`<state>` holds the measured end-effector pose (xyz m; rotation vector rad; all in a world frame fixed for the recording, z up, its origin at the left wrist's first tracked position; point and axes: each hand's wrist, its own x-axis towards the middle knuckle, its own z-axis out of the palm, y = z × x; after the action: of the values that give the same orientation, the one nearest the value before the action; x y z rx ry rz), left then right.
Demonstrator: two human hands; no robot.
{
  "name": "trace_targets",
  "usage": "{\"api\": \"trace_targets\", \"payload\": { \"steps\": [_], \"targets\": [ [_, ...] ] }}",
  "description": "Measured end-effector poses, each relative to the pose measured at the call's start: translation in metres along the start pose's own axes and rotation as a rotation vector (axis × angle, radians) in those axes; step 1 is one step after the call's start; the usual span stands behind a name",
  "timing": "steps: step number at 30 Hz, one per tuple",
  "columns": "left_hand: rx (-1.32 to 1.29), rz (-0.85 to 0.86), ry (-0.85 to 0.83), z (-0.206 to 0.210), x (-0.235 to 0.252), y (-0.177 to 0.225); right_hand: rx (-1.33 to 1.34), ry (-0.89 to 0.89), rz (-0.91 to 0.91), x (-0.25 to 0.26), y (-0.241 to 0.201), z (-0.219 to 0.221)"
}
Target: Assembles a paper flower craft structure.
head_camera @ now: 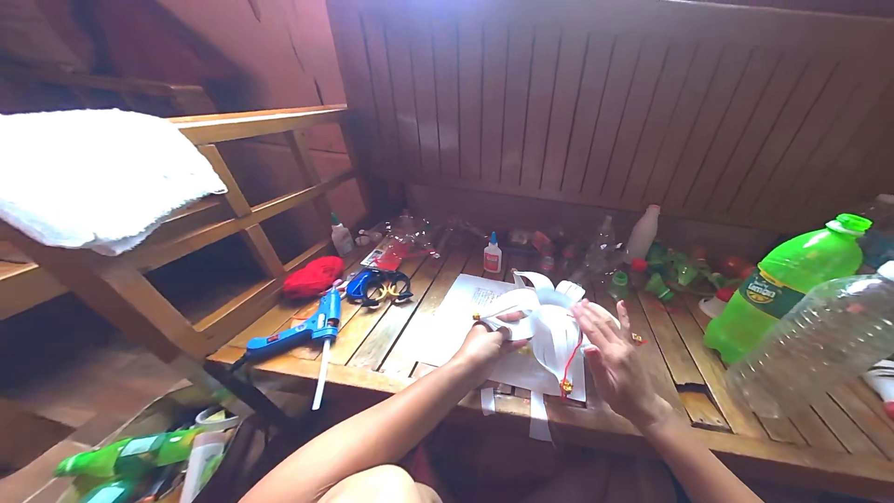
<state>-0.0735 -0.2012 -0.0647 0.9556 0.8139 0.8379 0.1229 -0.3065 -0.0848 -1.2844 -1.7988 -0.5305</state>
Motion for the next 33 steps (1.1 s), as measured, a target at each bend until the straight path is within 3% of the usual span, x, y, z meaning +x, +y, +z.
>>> {"api": "trace_targets", "payload": {
  "steps": [30,33],
  "targets": [
    [-0.001,-0.047,-0.016,0.0031,-0.0061,-0.0061,-0.021,0.097,-0.02,0.0004,-0.0019,0.009],
    [0.009,-0.036,-0.033,0.002,-0.0058,-0.0056,-0.048,0.013,-0.008,0.0082,-0.0059,0.0018]
  ]
}}
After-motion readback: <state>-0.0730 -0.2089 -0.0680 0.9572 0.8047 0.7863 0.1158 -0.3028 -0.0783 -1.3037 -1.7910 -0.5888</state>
